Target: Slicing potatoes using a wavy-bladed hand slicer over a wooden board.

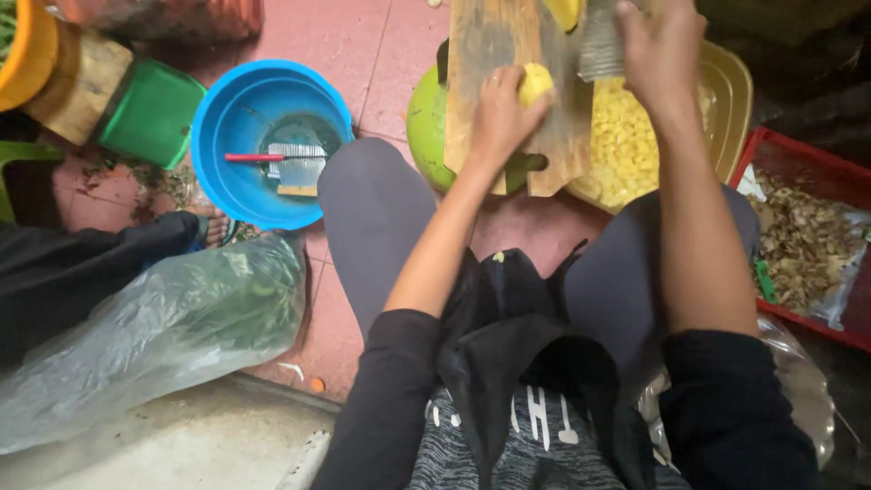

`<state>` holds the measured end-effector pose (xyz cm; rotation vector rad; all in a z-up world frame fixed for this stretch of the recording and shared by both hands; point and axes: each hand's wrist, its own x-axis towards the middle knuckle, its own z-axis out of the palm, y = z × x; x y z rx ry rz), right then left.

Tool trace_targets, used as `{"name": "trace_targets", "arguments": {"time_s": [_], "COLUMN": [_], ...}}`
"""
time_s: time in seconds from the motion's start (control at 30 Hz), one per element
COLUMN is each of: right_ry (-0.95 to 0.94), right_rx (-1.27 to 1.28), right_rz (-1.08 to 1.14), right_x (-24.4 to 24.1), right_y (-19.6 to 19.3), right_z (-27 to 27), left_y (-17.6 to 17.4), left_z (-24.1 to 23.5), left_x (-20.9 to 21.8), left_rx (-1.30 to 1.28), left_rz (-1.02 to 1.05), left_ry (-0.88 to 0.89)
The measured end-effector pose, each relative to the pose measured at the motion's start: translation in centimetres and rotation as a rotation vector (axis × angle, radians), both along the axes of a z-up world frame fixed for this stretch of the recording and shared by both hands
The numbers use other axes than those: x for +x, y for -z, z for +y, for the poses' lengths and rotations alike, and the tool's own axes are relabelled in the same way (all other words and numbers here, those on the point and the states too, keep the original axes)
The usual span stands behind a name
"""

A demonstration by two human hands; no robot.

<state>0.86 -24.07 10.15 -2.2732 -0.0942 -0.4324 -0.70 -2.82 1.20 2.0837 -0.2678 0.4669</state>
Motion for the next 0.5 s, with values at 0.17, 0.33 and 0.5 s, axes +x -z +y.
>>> {"name": "trace_targets", "arguments": {"time_s": [0.17, 0.33, 0.5], "right_ry": [0.040, 0.033, -0.045], "right_rx": [0.124, 0.178, 0.017], "right_rz": [-0.083, -0.103, -0.179], "right_x": [-3.4, -3.4, -3.1], "right_y": [-2.8, 0.1, 1.1], "right_z": [-0.8, -3.6, -2.6], "left_y": [-0.8, 4.0, -1.6], "left_z": [-4.0, -0.4, 4.7], "left_x": [0.8, 3.3, 1.1], "left_rx": [0.187, 0.225, 0.222], "left_rz": [0.134, -0.024, -0.139], "left_ry": [-0.180, 0.234, 0.446]}}
